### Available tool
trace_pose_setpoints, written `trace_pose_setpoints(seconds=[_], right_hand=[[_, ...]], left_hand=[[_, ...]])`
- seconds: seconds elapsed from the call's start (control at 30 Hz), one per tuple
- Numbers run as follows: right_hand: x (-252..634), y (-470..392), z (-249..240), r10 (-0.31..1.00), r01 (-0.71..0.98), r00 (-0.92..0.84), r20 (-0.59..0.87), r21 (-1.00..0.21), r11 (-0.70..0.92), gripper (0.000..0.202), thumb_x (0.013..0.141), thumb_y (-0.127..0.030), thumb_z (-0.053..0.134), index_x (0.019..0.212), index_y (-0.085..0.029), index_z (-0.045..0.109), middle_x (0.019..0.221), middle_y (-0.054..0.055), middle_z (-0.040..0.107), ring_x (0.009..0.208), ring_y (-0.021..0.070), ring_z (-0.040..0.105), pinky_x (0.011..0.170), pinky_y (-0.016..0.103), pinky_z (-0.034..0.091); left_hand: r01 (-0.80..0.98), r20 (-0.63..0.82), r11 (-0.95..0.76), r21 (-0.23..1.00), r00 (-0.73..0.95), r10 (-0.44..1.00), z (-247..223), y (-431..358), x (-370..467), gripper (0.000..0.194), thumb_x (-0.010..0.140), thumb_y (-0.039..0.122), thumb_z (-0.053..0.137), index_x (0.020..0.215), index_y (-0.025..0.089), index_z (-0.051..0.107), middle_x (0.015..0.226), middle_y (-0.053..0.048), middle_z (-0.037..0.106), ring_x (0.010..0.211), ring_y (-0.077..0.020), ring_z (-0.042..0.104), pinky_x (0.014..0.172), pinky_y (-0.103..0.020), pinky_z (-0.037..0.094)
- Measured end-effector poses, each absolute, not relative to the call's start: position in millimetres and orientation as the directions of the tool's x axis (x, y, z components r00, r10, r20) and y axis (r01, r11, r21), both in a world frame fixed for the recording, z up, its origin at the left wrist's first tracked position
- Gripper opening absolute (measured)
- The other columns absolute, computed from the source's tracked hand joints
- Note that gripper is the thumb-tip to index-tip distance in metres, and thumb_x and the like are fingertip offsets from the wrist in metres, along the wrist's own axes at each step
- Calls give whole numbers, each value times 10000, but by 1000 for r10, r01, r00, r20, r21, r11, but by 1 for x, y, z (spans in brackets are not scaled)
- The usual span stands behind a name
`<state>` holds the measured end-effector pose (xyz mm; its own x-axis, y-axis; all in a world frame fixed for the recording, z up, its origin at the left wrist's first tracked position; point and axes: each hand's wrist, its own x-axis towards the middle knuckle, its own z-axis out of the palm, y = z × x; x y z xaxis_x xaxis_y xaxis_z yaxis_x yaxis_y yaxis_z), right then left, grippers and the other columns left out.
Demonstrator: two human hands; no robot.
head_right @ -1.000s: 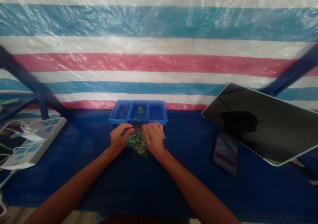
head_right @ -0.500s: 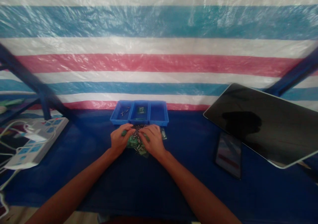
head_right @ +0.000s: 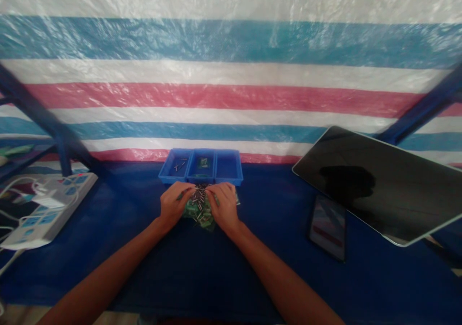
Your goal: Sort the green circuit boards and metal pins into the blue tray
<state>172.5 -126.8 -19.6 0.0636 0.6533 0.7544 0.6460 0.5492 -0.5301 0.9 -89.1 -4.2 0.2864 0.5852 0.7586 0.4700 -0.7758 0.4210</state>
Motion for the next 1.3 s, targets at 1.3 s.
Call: trace_pose_setpoints(seconds=[1.3], right_hand=[[174, -125, -26, 668, 650, 57, 742, -535, 539, 195, 914, -193, 472, 1053, -213, 607, 911, 37, 678, 830, 166, 610, 863, 378, 398]], left_hand=[[439, 800, -790, 428, 222, 557, 0, -95, 3, 121, 867, 166, 544, 920, 173, 652, 925, -48, 725, 859, -146, 685, 822, -267, 532]])
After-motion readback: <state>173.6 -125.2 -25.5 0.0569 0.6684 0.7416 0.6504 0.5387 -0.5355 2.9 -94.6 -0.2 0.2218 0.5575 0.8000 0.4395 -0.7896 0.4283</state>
